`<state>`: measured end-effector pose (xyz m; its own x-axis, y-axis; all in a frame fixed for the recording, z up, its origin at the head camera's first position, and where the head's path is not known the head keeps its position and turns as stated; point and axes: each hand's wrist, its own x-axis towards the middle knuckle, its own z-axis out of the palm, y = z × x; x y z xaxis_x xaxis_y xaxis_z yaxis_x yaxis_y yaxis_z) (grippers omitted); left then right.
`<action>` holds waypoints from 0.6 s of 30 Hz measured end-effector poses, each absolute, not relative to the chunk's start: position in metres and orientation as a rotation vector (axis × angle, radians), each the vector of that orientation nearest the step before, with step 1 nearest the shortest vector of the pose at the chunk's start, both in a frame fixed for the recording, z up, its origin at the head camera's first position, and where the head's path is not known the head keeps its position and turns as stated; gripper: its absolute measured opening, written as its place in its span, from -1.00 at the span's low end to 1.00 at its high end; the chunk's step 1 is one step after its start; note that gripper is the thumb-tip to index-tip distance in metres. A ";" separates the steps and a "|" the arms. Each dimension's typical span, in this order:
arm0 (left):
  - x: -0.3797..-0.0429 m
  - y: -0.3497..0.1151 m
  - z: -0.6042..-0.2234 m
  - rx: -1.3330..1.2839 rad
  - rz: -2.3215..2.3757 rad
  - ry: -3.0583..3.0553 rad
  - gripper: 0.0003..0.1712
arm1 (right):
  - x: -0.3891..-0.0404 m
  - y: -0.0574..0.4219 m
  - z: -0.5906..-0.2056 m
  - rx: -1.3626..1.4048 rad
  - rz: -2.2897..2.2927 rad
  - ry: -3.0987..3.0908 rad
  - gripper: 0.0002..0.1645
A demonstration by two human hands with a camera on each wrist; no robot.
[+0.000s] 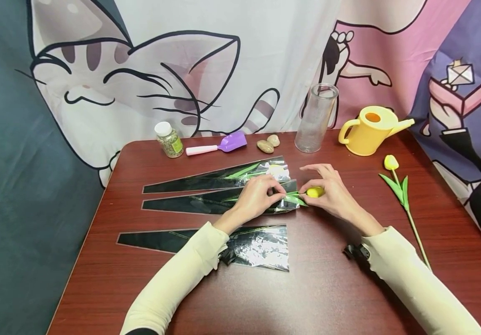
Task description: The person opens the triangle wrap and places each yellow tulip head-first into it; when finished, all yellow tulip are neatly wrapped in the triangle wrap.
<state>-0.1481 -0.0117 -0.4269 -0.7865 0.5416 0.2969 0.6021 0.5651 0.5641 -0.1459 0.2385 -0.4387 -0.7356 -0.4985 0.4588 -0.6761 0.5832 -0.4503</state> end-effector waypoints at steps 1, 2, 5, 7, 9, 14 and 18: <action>-0.148 -0.012 -0.427 -0.992 -1.037 -2.692 -0.95 | -0.147 0.236 -0.439 0.977 0.897 -2.527 -0.81; -0.148 -0.012 -0.427 -0.996 -1.047 -2.685 -0.95 | -0.147 0.234 -0.440 0.987 0.902 -2.524 -0.81; -0.147 -0.011 -0.426 -1.010 -1.069 -2.672 -0.95 | -0.148 0.229 -0.442 1.001 0.927 -2.529 -0.81; -0.147 -0.011 -0.426 -1.018 -1.072 -2.667 -0.95 | -0.148 0.227 -0.444 1.001 0.952 -2.545 -0.81; -0.147 -0.011 -0.427 -1.025 -1.068 -2.666 -0.95 | -0.148 0.226 -0.445 0.995 0.975 -2.561 -0.81; -0.147 -0.011 -0.428 -1.031 -1.054 -2.668 -0.95 | -0.147 0.224 -0.447 0.984 1.000 -2.586 -0.82; -0.147 -0.011 -0.429 -1.030 -1.037 -2.674 -0.95 | -0.148 0.224 -0.448 0.993 0.998 -2.597 -0.82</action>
<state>-0.1470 -0.0109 -0.4290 -0.7678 0.5596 0.3120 0.6236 0.5411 0.5642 -0.1484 0.2237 -0.4478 -0.7587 -0.5227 0.3889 -0.6486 0.5500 -0.5262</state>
